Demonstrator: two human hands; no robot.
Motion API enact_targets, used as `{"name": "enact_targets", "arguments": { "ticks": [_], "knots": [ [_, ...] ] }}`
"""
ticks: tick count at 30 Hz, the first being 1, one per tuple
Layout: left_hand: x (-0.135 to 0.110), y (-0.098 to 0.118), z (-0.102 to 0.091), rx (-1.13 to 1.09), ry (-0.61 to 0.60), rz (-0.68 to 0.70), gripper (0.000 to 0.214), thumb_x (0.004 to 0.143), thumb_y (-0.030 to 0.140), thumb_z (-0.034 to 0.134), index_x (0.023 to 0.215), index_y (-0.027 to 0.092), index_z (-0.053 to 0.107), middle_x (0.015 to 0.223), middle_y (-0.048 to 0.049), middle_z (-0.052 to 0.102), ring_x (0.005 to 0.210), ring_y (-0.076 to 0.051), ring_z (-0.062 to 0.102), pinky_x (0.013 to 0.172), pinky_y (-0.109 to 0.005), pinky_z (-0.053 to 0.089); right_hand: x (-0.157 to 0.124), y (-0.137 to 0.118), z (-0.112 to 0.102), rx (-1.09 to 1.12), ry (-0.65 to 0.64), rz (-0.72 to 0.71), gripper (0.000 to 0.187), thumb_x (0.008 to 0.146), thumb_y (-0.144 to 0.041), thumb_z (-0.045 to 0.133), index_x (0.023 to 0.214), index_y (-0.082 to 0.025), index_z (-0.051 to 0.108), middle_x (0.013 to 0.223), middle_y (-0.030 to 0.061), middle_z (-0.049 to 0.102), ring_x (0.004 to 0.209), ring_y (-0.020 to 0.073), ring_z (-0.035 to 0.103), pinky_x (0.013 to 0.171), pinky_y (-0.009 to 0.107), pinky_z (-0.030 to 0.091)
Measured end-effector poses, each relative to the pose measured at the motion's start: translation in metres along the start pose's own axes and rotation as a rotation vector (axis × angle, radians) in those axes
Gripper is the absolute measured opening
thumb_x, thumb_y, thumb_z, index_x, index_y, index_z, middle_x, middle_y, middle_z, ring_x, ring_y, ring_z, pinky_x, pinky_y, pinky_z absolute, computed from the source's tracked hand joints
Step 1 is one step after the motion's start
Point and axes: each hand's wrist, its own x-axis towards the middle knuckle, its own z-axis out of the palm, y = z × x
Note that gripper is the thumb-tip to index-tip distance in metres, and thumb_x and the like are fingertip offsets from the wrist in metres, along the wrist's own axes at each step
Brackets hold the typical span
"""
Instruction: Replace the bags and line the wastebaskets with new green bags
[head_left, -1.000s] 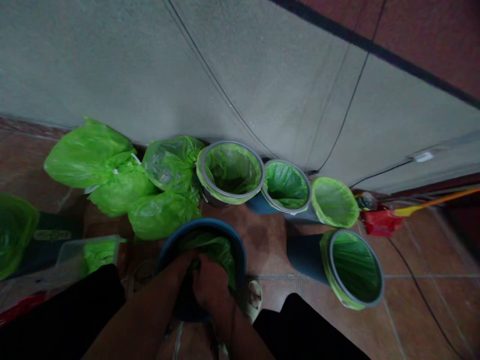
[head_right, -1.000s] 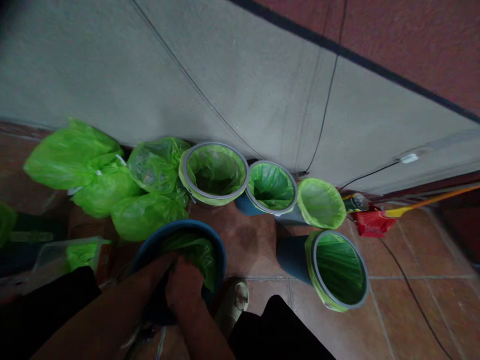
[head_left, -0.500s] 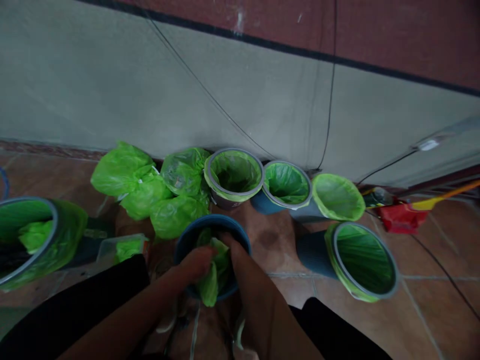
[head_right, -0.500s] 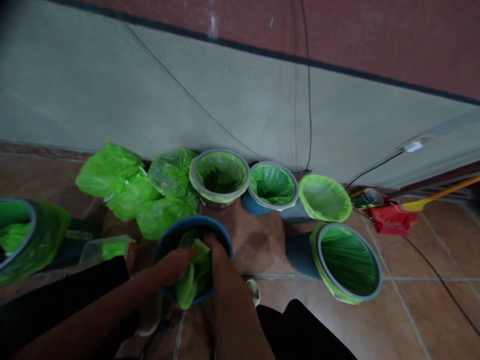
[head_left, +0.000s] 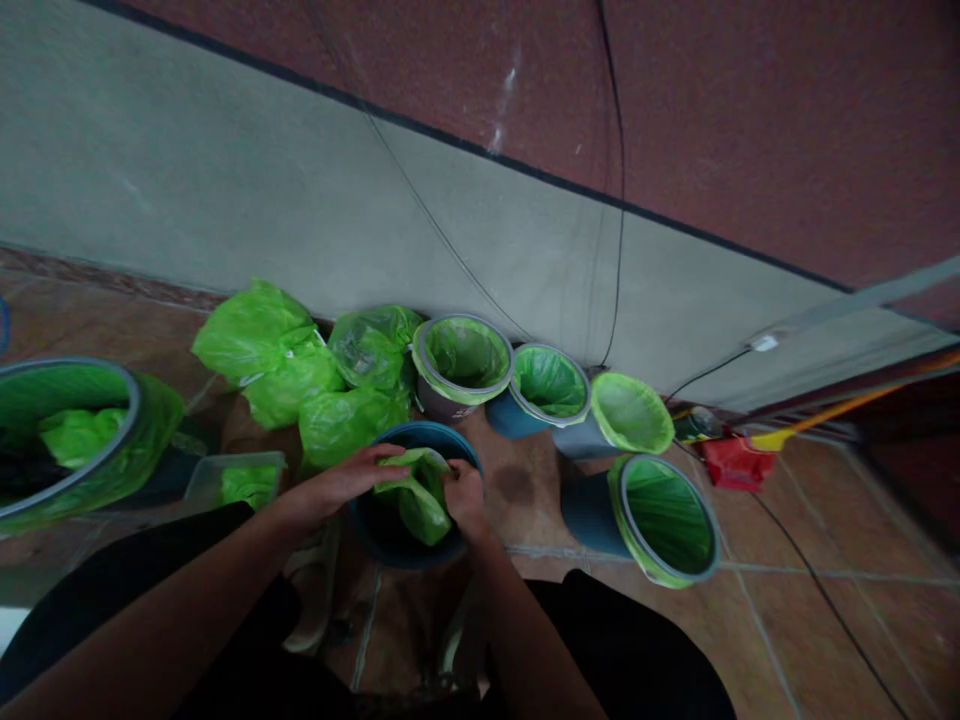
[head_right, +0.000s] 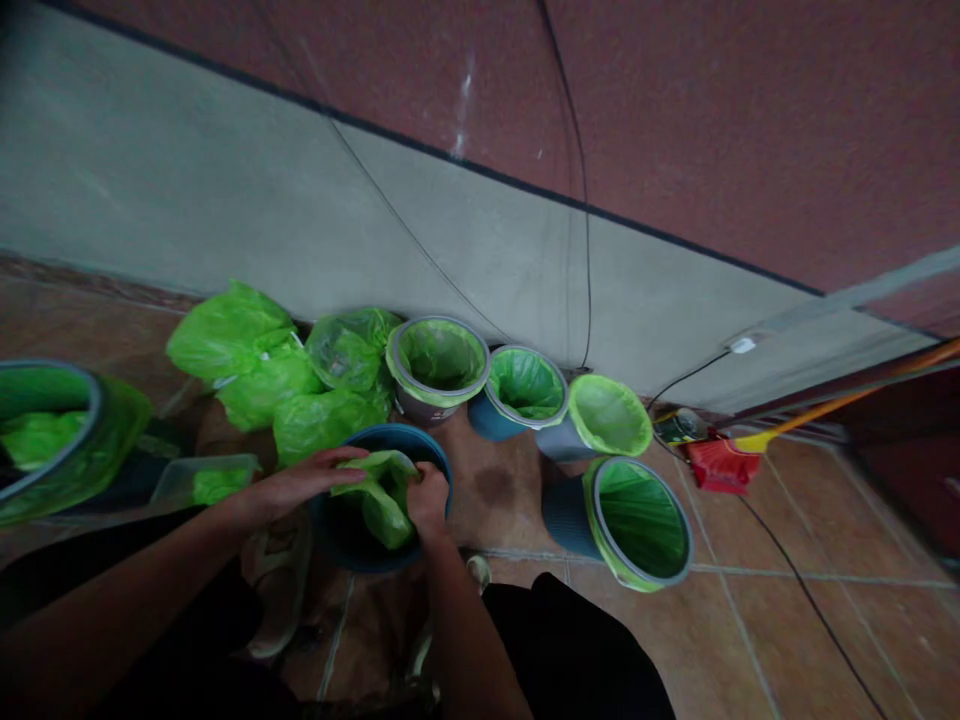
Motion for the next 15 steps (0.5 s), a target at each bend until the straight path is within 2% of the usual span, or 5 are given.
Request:
{"name": "enact_targets", "arguments": {
  "ticks": [3, 5, 9, 12, 15],
  "knots": [
    [-0.001, -0.008, -0.003, 0.445, 0.193, -0.055, 0.042, 0.085, 0.023, 0.055, 0.123, 0.007, 0.06, 0.111, -0.014, 0.071, 0.101, -0.027, 0.065, 0.091, -0.033, 0.048, -0.006, 0.002, -0.022, -0.057, 0.174, -0.028, 0.029, 0.086, -0.019, 0.048, 0.102, -0.018, 0.072, 0.102, 0.0084, 0.075, 0.094, 0.0191, 0.069, 0.087, 0.027, 0.049],
    [-0.001, -0.013, -0.004, 0.647, 0.281, -0.062, 0.041, 0.086, 0.012, 0.047, 0.125, 0.004, 0.059, 0.112, -0.0179, 0.069, 0.104, -0.029, 0.064, 0.093, -0.036, 0.046, -0.009, 0.003, -0.04, -0.1, 0.273, -0.035, 0.03, 0.087, -0.022, 0.047, 0.102, -0.017, 0.073, 0.101, 0.0103, 0.075, 0.094, 0.021, 0.07, 0.086, 0.028, 0.049],
    [-0.004, -0.017, -0.011, 0.701, 0.306, -0.044, 0.041, 0.083, 0.004, 0.041, 0.119, 0.002, 0.061, 0.112, -0.0224, 0.067, 0.105, -0.032, 0.064, 0.092, -0.041, 0.047, -0.01, 0.001, -0.074, -0.265, 0.358, 0.005, 0.032, 0.089, -0.027, 0.046, 0.1, -0.015, 0.074, 0.094, 0.0132, 0.075, 0.087, 0.0242, 0.07, 0.078, 0.029, 0.049],
    [-0.005, -0.019, -0.02, 0.691, 0.312, -0.043, 0.04, 0.082, 0.005, 0.043, 0.118, 0.004, 0.062, 0.114, -0.0221, 0.067, 0.108, -0.033, 0.064, 0.094, -0.041, 0.046, -0.007, 0.003, -0.089, -0.358, 0.313, 0.002, 0.029, 0.089, -0.03, 0.049, 0.092, -0.016, 0.075, 0.084, 0.0113, 0.075, 0.077, 0.0228, 0.069, 0.067, 0.027, 0.047],
    [-0.001, -0.023, -0.031, 0.668, 0.32, -0.068, 0.042, 0.081, 0.009, 0.048, 0.12, 0.008, 0.062, 0.113, -0.0183, 0.069, 0.109, -0.03, 0.063, 0.094, -0.038, 0.047, -0.007, 0.007, -0.095, -0.333, 0.259, -0.013, 0.028, 0.091, -0.029, 0.051, 0.084, -0.016, 0.074, 0.077, 0.009, 0.073, 0.069, 0.0203, 0.067, 0.06, 0.026, 0.046]
  ]
}}
